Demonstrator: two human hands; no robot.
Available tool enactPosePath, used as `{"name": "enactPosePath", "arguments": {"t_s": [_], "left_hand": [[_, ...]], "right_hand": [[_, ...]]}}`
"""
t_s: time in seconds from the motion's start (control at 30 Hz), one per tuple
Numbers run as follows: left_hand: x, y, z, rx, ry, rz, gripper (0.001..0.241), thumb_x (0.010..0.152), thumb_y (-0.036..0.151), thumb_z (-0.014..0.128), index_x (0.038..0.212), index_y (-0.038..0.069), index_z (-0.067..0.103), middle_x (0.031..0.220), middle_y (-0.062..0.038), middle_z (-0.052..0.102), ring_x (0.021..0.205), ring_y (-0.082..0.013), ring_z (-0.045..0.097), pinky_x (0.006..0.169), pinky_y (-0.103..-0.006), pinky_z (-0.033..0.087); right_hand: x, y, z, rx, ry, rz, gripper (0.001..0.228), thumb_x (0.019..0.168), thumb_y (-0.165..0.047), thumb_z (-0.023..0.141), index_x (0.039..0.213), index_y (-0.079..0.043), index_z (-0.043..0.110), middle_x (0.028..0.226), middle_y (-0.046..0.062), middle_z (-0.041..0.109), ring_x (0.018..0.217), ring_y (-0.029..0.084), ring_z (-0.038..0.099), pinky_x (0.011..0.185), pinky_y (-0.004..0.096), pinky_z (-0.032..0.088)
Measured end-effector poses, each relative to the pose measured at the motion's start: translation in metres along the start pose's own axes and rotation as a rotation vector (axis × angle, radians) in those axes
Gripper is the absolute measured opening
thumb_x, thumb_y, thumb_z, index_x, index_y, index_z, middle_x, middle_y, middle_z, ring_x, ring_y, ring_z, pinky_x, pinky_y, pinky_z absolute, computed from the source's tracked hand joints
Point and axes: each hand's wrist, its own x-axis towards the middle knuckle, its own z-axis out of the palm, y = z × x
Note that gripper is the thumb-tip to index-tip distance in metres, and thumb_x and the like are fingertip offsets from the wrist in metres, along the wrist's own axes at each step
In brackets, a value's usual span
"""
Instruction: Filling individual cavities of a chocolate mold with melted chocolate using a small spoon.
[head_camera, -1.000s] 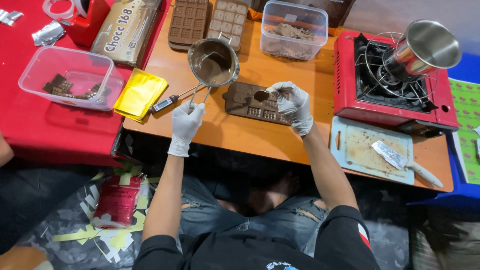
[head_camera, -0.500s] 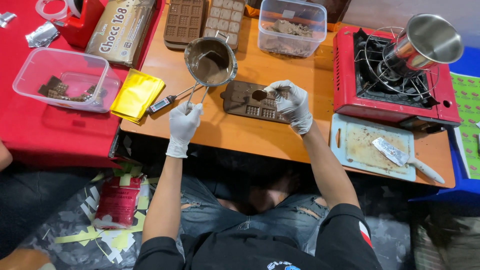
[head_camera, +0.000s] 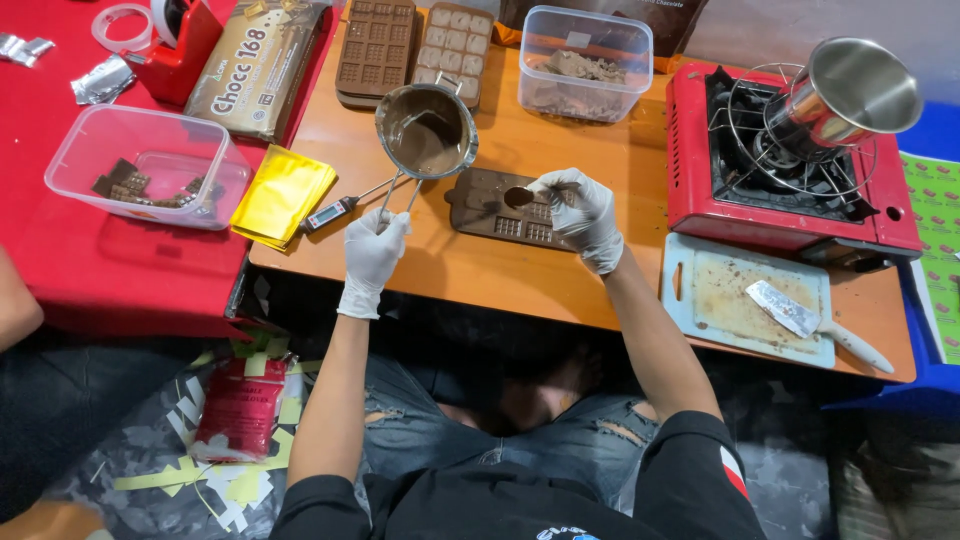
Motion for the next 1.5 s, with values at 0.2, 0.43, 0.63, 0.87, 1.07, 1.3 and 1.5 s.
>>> {"name": "enactPosePath", "arguments": {"t_s": [0.2, 0.43, 0.63, 0.87, 1.07, 1.3, 1.5], "left_hand": [[-0.001, 0.002, 0.0, -0.002, 0.012, -0.005, 0.021, 0.088, 0.022, 0.071, 0.069, 0.013, 0.068, 0.045, -0.002, 0.053, 0.046, -0.0103, 0.048, 0.053, -0.0242, 0.041], [-0.001, -0.003, 0.001, 0.01, 0.015, -0.004, 0.02, 0.087, 0.022, 0.072, 0.069, 0.013, 0.069, 0.045, -0.003, 0.053, 0.045, -0.011, 0.048, 0.053, -0.0249, 0.041], [0.0, -0.001, 0.0, 0.013, 0.022, 0.007, 0.02, 0.087, 0.021, 0.071, 0.069, 0.012, 0.069, 0.045, -0.002, 0.054, 0.045, -0.011, 0.048, 0.052, -0.0248, 0.041], [-0.002, 0.002, 0.001, 0.004, 0.009, 0.009, 0.021, 0.088, 0.021, 0.071, 0.069, 0.013, 0.068, 0.045, -0.002, 0.053, 0.045, -0.0099, 0.048, 0.052, -0.0236, 0.041], [-0.002, -0.001, 0.002, -0.015, 0.018, 0.011, 0.021, 0.088, 0.02, 0.071, 0.069, 0.012, 0.069, 0.045, -0.003, 0.054, 0.044, -0.0105, 0.048, 0.052, -0.0238, 0.041], [-0.001, 0.005, 0.001, -0.037, 0.016, 0.031, 0.02, 0.088, 0.019, 0.072, 0.07, 0.01, 0.07, 0.045, -0.003, 0.055, 0.046, -0.0099, 0.049, 0.053, -0.0234, 0.041], [0.001, -0.001, 0.001, -0.052, 0.014, 0.025, 0.021, 0.088, 0.019, 0.073, 0.07, 0.01, 0.069, 0.045, -0.003, 0.054, 0.045, -0.01, 0.05, 0.052, -0.0231, 0.042]], "right_hand": [[0.002, 0.004, -0.002, -0.034, 0.027, -0.015, 0.011, 0.094, -0.009, 0.084, 0.092, -0.011, 0.073, 0.078, 0.005, 0.075, 0.069, 0.031, 0.074, 0.071, 0.033, 0.059], [-0.008, 0.018, -0.003, -0.06, 0.03, -0.026, 0.011, 0.094, -0.009, 0.084, 0.093, -0.01, 0.074, 0.078, 0.007, 0.074, 0.069, 0.033, 0.073, 0.071, 0.035, 0.06], [0.001, 0.007, -0.008, -0.033, 0.046, -0.034, 0.009, 0.096, -0.011, 0.082, 0.092, -0.01, 0.074, 0.079, 0.006, 0.075, 0.07, 0.032, 0.074, 0.072, 0.034, 0.06], [-0.003, 0.005, 0.0, -0.012, 0.058, -0.011, 0.01, 0.095, -0.012, 0.084, 0.09, -0.011, 0.074, 0.077, 0.005, 0.075, 0.068, 0.031, 0.074, 0.07, 0.033, 0.06], [0.019, -0.02, -0.011, 0.009, 0.096, 0.07, 0.012, 0.099, -0.007, 0.079, 0.091, -0.008, 0.07, 0.077, 0.008, 0.076, 0.068, 0.03, 0.075, 0.07, 0.032, 0.059], [0.027, -0.01, -0.009, 0.373, 0.277, 0.882, 0.011, 0.101, -0.005, 0.07, 0.093, -0.008, 0.063, 0.084, 0.012, 0.076, 0.071, 0.021, 0.076, 0.067, 0.033, 0.067], [0.025, 0.012, -0.013, 0.464, 0.24, 1.125, 0.009, 0.101, -0.013, 0.066, 0.098, -0.014, 0.058, 0.091, 0.006, 0.073, 0.076, 0.011, 0.074, 0.068, 0.022, 0.065]]}}
